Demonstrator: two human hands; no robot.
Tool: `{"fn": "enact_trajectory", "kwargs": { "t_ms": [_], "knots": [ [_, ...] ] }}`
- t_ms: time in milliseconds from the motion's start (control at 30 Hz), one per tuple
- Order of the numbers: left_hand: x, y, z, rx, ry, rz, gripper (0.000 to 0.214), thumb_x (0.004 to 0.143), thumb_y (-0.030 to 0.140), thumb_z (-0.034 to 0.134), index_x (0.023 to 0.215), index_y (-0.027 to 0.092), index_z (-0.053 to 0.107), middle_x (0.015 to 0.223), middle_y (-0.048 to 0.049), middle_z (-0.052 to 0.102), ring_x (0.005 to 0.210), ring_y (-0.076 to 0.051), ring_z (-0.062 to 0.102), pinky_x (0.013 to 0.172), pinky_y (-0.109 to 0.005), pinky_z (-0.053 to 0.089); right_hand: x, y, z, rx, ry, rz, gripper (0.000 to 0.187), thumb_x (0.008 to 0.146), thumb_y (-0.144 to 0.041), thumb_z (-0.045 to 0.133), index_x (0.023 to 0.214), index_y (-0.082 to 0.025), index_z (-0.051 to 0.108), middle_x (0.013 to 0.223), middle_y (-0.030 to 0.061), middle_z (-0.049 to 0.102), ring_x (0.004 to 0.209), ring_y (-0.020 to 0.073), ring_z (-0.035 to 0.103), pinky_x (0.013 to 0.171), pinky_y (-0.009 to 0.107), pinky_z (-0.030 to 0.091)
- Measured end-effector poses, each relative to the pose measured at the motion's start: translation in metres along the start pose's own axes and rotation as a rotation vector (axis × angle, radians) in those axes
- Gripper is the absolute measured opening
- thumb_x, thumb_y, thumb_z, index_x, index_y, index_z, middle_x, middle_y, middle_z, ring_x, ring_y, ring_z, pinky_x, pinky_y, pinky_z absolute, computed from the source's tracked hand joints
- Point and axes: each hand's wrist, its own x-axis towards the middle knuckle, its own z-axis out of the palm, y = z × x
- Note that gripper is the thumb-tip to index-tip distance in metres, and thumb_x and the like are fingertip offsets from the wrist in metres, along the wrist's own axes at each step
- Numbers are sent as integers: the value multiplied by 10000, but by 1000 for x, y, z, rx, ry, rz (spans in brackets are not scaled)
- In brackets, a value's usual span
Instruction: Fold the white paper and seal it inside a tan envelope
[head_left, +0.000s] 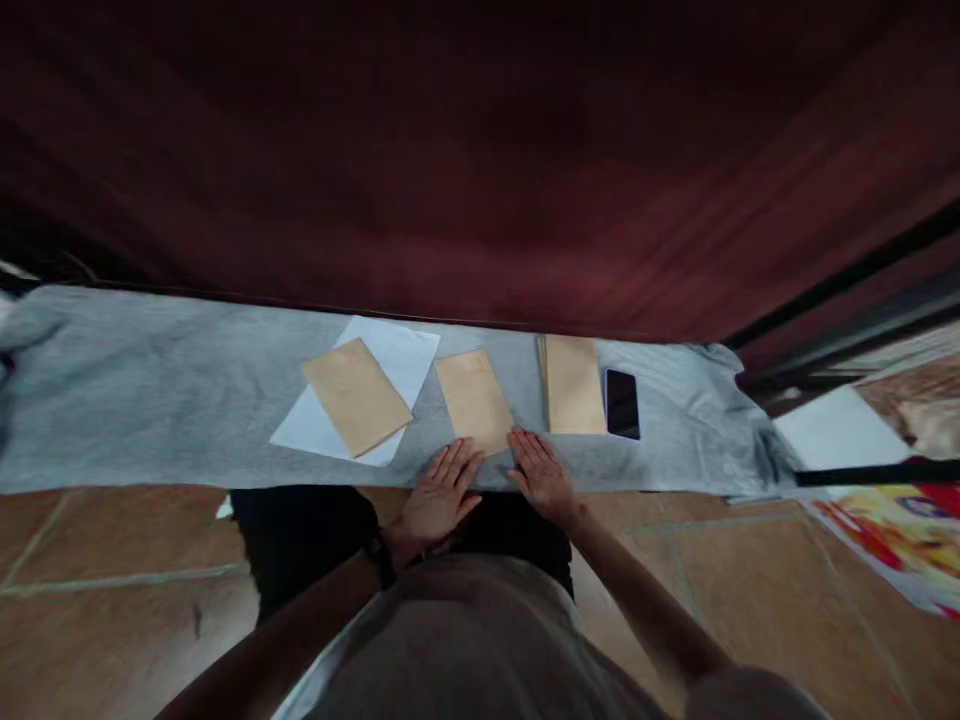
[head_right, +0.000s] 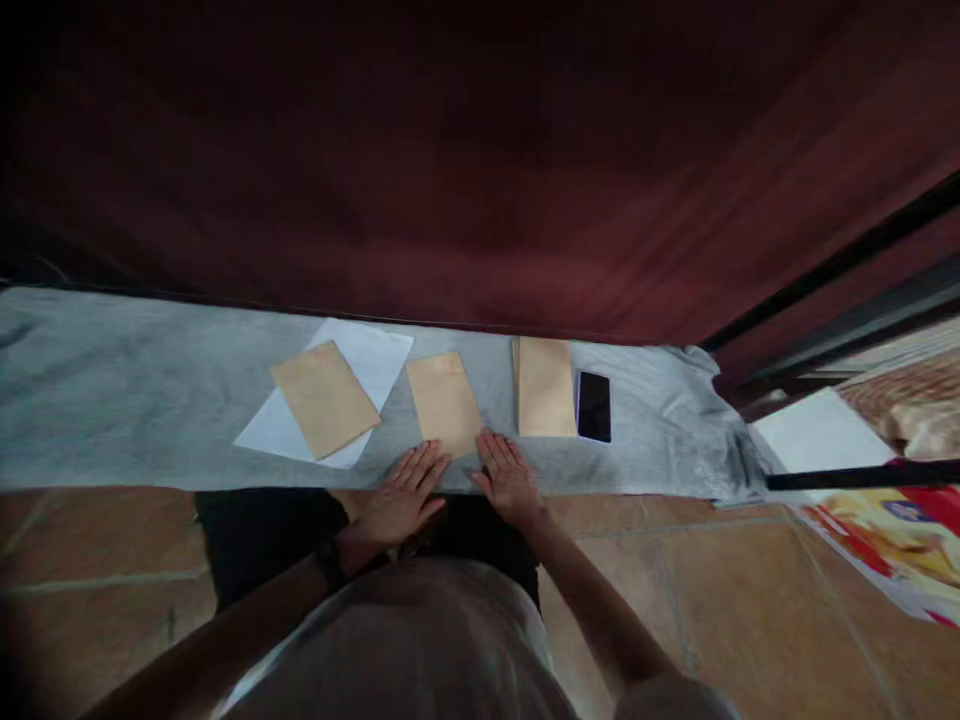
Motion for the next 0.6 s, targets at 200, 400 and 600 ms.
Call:
{"fn": "enact_trajectory", "kwargs": {
  "t_ms": [200, 400, 600],
  "knots": [
    [-1, 2, 0, -12, 4, -27, 667, 978, 441, 541, 1554, 142, 393, 1642, -163, 332, 1540, -292, 266, 1256, -457, 233, 21, 6, -7, 49, 20, 81, 621, 1064, -380, 381, 1621, -154, 226, 1641, 126, 337, 1529, 273, 313, 1248, 507, 302],
    [0, 3, -1, -30, -17, -36, 663, 973, 436, 544, 1549, 144, 394, 1635, -177, 341, 1539, -299, 267, 1248, -468, 249, 117, 16, 2, 143, -146, -164, 541, 1067, -314, 356, 1585, -161, 330, 1656, 83, 319, 1548, 206, 264, 1282, 444, 219],
    [0, 5, -5, -34, -15, -40, 703, 968, 438, 560, 1563, 126, 351, 1643, -193, 317, 1541, -316, 257, 1244, -490, 250, 198, 31, 23, 96, -187, -174, 495, 1056, -300, 400, 1542, -206, 421, 1660, 71, 311, 1547, 229, 264, 1278, 493, 172]
  ]
}}
